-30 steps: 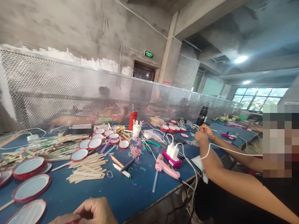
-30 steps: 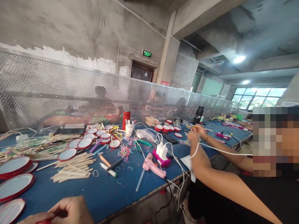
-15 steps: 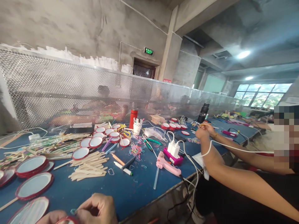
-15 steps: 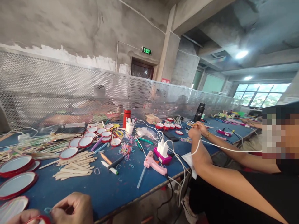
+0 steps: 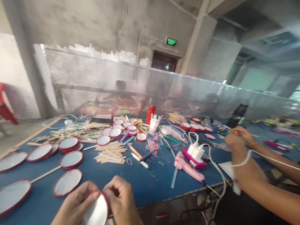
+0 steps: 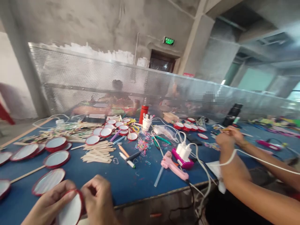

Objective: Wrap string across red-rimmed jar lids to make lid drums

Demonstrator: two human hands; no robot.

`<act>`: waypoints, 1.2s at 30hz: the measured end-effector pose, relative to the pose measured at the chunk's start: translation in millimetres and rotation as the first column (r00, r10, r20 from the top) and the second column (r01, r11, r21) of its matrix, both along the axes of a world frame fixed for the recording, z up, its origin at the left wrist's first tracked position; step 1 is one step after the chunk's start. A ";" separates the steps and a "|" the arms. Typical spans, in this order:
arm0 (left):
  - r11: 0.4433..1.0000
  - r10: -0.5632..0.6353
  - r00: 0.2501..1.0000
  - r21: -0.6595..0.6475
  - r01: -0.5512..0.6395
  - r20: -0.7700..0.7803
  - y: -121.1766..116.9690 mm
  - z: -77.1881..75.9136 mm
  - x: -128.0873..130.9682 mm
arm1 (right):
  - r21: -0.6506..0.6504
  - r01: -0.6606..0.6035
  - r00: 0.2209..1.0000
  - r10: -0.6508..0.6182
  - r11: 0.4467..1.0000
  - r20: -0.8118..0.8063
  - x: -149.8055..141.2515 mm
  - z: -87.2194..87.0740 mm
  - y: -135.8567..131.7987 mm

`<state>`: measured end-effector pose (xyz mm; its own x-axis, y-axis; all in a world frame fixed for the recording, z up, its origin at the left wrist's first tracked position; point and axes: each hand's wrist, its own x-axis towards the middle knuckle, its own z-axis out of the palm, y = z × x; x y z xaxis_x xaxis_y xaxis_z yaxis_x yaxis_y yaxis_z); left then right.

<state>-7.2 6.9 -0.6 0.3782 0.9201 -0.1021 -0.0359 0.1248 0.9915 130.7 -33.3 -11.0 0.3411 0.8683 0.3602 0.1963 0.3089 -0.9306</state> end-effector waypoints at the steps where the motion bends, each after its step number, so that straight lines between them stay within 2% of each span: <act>1: 0.999 -0.033 0.999 0.037 0.034 -0.027 -0.3 3.0 -1.7 | 0.006 0.018 1.000 -0.017 1.000 -0.025 1.1 2.0 -1.4; 3: 0.986 -0.152 0.986 0.062 0.156 -0.063 -0.5 7.6 -4.4 | -0.034 -0.007 0.990 0.002 0.999 -0.144 3.8 3.1 -4.2; 5: 0.978 -0.196 0.979 0.067 0.199 -0.051 -0.2 8.7 -5.9 | -0.072 -0.056 0.967 0.036 0.996 -0.251 6.9 1.7 -6.6; 7: 0.971 -0.229 0.973 0.066 0.230 -0.018 0.2 6.7 -6.0 | -0.083 -0.086 0.956 0.059 0.993 -0.286 9.7 0.1 -8.7; 9: 0.968 -0.250 0.968 0.046 0.248 0.031 0.1 3.5 -5.1 | -0.083 -0.104 0.963 0.079 0.991 -0.257 11.1 -0.2 -10.7; 15: 0.981 -0.195 0.977 0.020 0.194 0.091 -2.4 2.1 -1.4 | 0.013 -0.123 0.992 0.123 0.992 0.025 9.1 1.3 -12.5; 21: 0.990 -0.144 0.985 0.026 0.142 0.092 -5.2 1.2 -2.3 | -0.029 -0.153 0.988 0.154 0.988 0.023 9.8 2.1 -12.7; 26: 0.975 -0.221 0.973 0.057 0.217 0.071 -0.5 -4.8 -8.6 | -0.095 -0.220 0.973 0.212 0.971 -0.093 10.5 10.2 -9.4; 30: 0.949 -0.299 0.954 0.094 0.300 -0.021 2.1 -4.0 -11.9 | -0.139 -0.224 0.949 0.184 0.965 -0.254 3.0 13.3 -6.1; 33: 0.943 -0.280 0.953 0.151 0.295 -0.116 -2.2 0.7 -10.7 | -0.167 -0.225 0.901 0.139 0.960 -0.412 -2.3 12.1 -6.9; 36: 0.946 -0.223 0.957 0.195 0.258 -0.184 -7.7 3.0 -7.0 | -0.183 -0.294 0.835 0.159 0.938 -0.527 -0.1 9.3 -9.2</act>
